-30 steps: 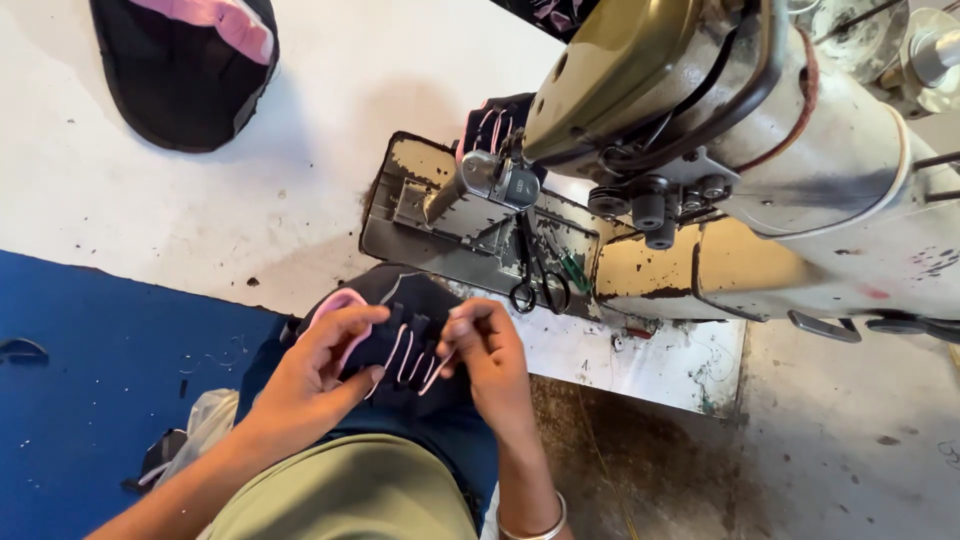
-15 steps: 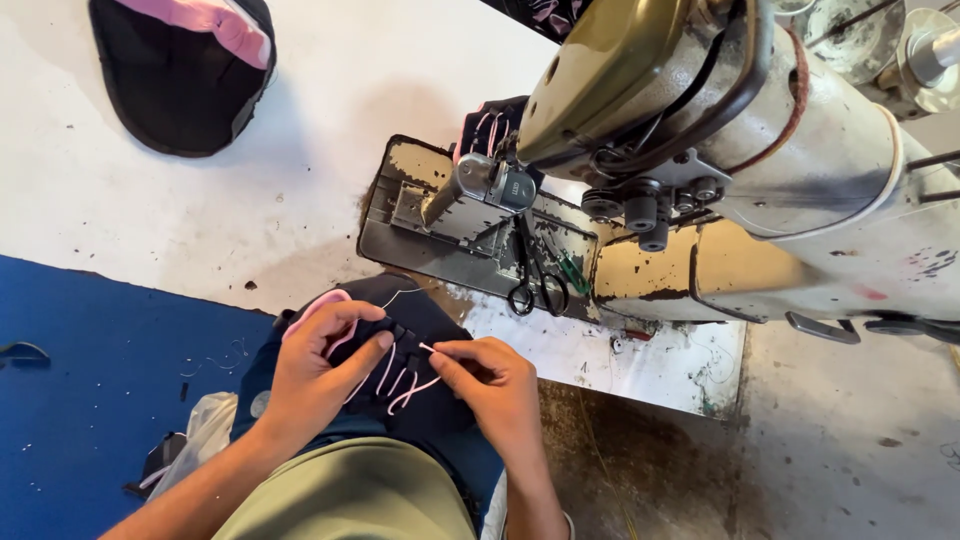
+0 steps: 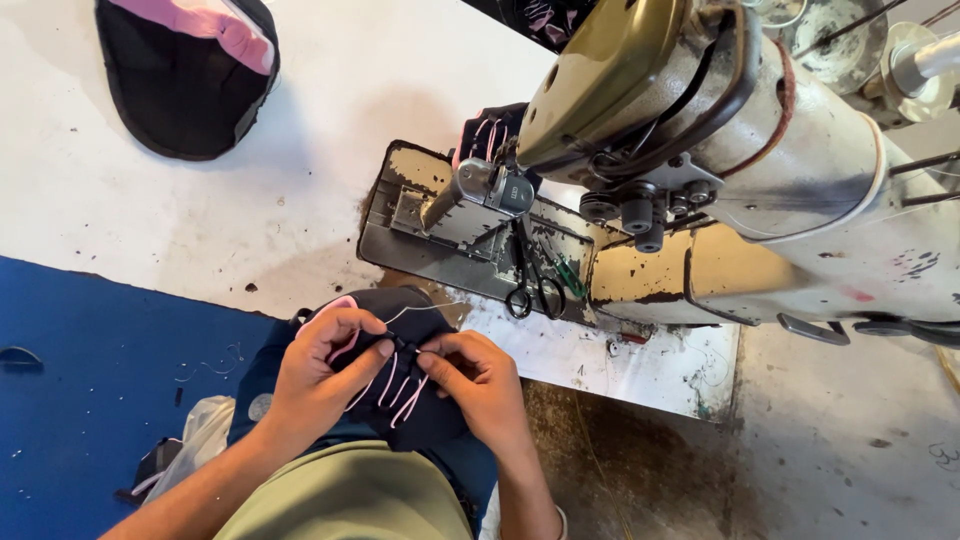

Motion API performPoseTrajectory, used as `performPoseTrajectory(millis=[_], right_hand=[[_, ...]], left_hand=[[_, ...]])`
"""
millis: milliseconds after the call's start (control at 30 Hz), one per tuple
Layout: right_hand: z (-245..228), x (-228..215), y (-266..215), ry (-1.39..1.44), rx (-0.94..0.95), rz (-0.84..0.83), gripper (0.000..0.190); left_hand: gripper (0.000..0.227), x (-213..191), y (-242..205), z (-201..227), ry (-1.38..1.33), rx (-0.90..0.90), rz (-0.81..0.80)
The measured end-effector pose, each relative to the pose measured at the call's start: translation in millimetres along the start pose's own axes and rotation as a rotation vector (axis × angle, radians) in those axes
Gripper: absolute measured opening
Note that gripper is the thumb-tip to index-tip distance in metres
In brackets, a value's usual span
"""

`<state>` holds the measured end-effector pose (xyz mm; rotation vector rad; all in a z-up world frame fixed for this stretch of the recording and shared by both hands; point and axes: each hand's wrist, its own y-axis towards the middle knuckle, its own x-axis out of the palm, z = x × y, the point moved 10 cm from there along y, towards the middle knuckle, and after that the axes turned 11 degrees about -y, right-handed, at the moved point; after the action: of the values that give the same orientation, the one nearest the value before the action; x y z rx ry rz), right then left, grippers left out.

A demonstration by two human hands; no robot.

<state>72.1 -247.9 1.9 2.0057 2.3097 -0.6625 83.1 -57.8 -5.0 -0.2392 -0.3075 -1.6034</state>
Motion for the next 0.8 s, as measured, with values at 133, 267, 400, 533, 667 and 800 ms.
performPoseTrajectory(millis=[133, 267, 400, 533, 667, 800], right_hand=[[0, 1, 1, -0.018, -0.034, -0.002, 0.018], [-6, 4, 1, 0.032, -0.011, 0.040, 0.020], [-37, 2, -7, -0.156, -0.153, 0.139, 0.026], [-67, 6, -16, -0.507, -0.374, 0.206, 0.020], [-39, 11, -9, -0.521, -0.343, 0.205, 0.021], [45, 14, 21, -0.440, -0.252, 0.226, 0.022]], left_hand=[[0.018, 2, 0, -16, -0.211, -0.126, -0.019], [0.020, 7, 1, -20, -0.233, -0.221, -0.035], [0.018, 9, 0, -9, -0.107, -0.179, -0.044], [0.019, 8, -1, 2, 0.037, -0.046, -0.037], [0.024, -13, -9, -40, 0.131, -0.004, -0.025], [0.040, -25, -12, -70, 0.244, 0.312, -0.027]])
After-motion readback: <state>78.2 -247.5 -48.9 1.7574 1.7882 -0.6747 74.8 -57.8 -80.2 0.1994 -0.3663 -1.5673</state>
